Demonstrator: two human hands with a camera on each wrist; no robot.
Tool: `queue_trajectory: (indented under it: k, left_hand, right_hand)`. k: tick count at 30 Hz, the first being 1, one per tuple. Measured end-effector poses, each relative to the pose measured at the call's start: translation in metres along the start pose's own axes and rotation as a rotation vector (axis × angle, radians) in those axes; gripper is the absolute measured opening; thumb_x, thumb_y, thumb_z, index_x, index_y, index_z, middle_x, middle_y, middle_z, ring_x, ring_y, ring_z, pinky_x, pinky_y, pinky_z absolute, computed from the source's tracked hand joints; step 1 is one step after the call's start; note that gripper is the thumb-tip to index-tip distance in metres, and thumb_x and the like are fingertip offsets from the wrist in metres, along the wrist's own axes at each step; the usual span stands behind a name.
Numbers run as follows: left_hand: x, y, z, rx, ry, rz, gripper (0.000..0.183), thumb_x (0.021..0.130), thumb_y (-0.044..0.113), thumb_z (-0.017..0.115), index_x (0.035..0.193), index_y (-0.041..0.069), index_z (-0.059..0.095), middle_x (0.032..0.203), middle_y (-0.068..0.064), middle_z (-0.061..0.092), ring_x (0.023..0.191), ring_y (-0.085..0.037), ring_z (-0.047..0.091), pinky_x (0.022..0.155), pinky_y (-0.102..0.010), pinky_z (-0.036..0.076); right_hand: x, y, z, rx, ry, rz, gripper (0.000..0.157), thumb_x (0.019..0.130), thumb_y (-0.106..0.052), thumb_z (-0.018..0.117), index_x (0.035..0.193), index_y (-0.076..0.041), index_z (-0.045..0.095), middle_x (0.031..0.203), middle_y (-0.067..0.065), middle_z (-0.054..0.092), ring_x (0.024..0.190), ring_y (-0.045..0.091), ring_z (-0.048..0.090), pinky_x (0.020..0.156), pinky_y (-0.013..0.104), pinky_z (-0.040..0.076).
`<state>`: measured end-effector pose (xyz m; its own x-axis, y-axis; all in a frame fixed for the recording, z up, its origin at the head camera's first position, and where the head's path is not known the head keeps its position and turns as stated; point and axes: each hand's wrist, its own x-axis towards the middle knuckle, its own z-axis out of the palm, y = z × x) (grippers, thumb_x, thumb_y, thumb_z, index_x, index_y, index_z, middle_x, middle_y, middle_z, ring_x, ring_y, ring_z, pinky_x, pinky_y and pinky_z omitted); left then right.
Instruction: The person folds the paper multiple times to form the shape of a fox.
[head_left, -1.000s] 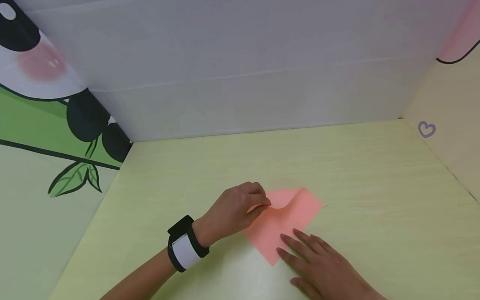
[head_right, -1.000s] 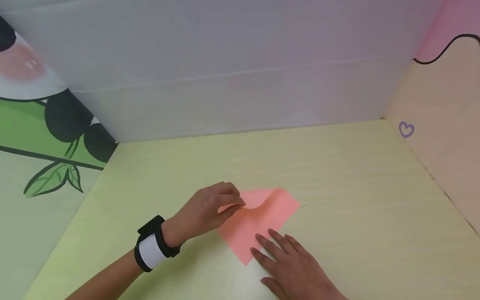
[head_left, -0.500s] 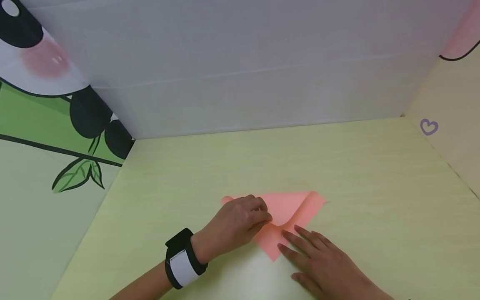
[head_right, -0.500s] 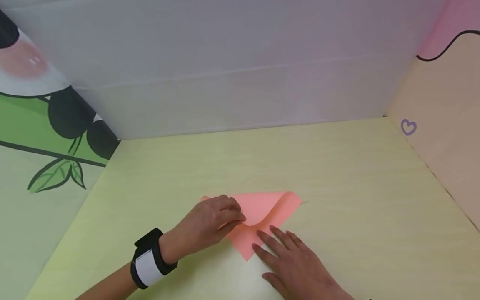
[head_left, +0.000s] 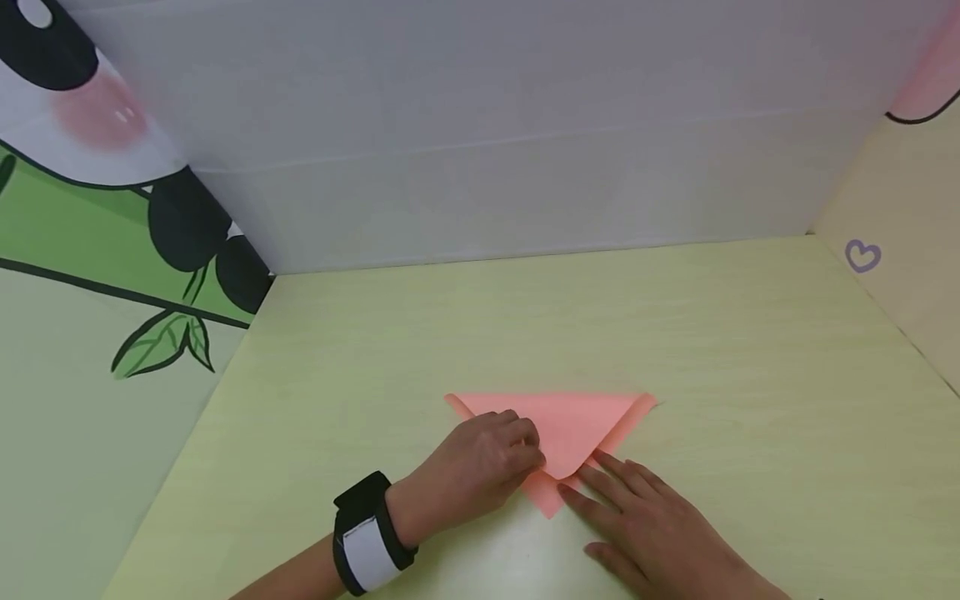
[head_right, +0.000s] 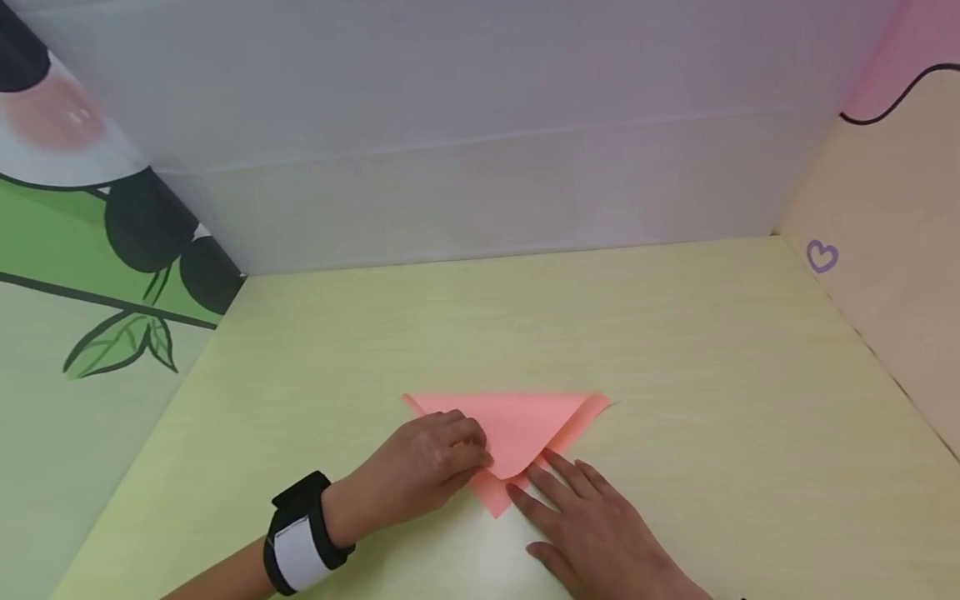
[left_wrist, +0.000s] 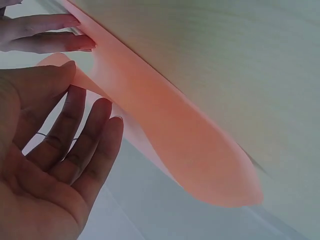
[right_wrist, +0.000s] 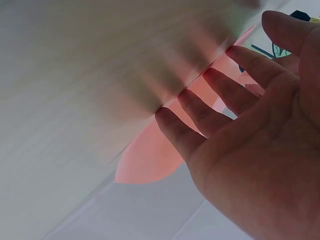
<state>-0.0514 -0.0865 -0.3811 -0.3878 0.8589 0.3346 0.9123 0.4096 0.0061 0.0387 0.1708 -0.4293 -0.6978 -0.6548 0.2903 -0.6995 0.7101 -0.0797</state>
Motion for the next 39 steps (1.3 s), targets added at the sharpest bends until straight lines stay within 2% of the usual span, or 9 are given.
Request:
queue_trajectory:
  k: [6, 12, 19, 21, 27, 29, 39]
  left_hand:
    - [-0.0022, 0.0048, 0.0025, 0.057, -0.026, 0.006, 0.017, 0.084, 0.007, 0.082, 0.079, 0.021, 0.074, 0.087, 0.008, 0.066, 0.076, -0.009, 0.055, 0.067, -0.018, 0.043]
    - [-0.0031, 0.0047, 0.0029, 0.066, -0.026, 0.000, 0.015, 0.087, 0.009, 0.080, 0.080, 0.021, 0.075, 0.087, 0.009, 0.067, 0.077, -0.009, 0.056, 0.067, -0.019, 0.043]
    - [-0.0027, 0.0012, 0.0019, 0.103, -0.019, -0.007, 0.015, 0.086, 0.008, 0.080, 0.080, 0.021, 0.076, 0.087, 0.008, 0.067, 0.077, -0.010, 0.057, 0.068, -0.020, 0.046]
    - [-0.0028, 0.0004, 0.0017, 0.098, -0.015, -0.008, 0.014, 0.087, 0.008, 0.080, 0.080, 0.020, 0.076, 0.088, 0.007, 0.067, 0.077, -0.010, 0.057, 0.068, -0.020, 0.046]
    - [-0.0038, -0.0008, 0.0013, 0.077, -0.007, -0.004, 0.015, 0.088, 0.009, 0.079, 0.080, 0.020, 0.075, 0.087, 0.008, 0.066, 0.076, -0.010, 0.055, 0.068, -0.020, 0.045]
    - [-0.0038, -0.0013, 0.0014, 0.079, -0.006, -0.005, 0.014, 0.088, 0.009, 0.079, 0.080, 0.020, 0.075, 0.087, 0.008, 0.066, 0.076, -0.010, 0.055, 0.068, -0.020, 0.045]
    - [-0.0024, -0.0027, 0.0018, 0.092, -0.006, 0.001, 0.016, 0.087, 0.007, 0.078, 0.079, 0.020, 0.074, 0.086, 0.007, 0.066, 0.075, -0.010, 0.055, 0.067, -0.020, 0.044]
  right_hand:
    - [-0.0005, 0.0003, 0.0006, 0.003, 0.009, -0.003, 0.058, 0.097, -0.049, 0.066, 0.147, -0.022, 0.058, 0.151, 0.000, 0.054, 0.139, 0.026, 0.050, 0.116, 0.031, 0.010]
    - [-0.0003, -0.0005, -0.0001, 0.001, 0.006, -0.001, 0.058, 0.097, -0.049, 0.066, 0.148, -0.022, 0.057, 0.152, -0.001, 0.053, 0.140, 0.026, 0.049, 0.115, 0.032, 0.012]
    - [-0.0003, -0.0015, -0.0013, 0.022, -0.011, 0.010, 0.059, 0.097, -0.047, 0.066, 0.150, -0.022, 0.055, 0.153, 0.001, 0.052, 0.143, 0.028, 0.045, 0.120, 0.027, 0.003]
    - [0.0000, -0.0017, -0.0016, 0.027, -0.015, 0.015, 0.060, 0.096, -0.046, 0.068, 0.150, -0.023, 0.054, 0.154, 0.002, 0.051, 0.143, 0.027, 0.045, 0.120, 0.029, 0.007]
    - [0.0006, -0.0026, -0.0024, 0.034, -0.019, 0.020, 0.066, 0.092, -0.043, 0.073, 0.152, -0.025, 0.053, 0.153, 0.003, 0.050, 0.142, 0.023, 0.045, 0.112, 0.042, 0.036]
    - [0.0011, -0.0027, -0.0026, 0.034, -0.016, 0.019, 0.066, 0.091, -0.042, 0.074, 0.151, -0.025, 0.054, 0.151, 0.003, 0.052, 0.141, 0.024, 0.047, 0.109, 0.045, 0.042]
    - [0.0030, -0.0046, -0.0059, 0.022, -0.001, 0.024, 0.063, 0.090, -0.042, 0.075, 0.148, -0.022, 0.057, 0.146, 0.000, 0.057, 0.141, 0.029, 0.047, 0.104, 0.049, 0.046]
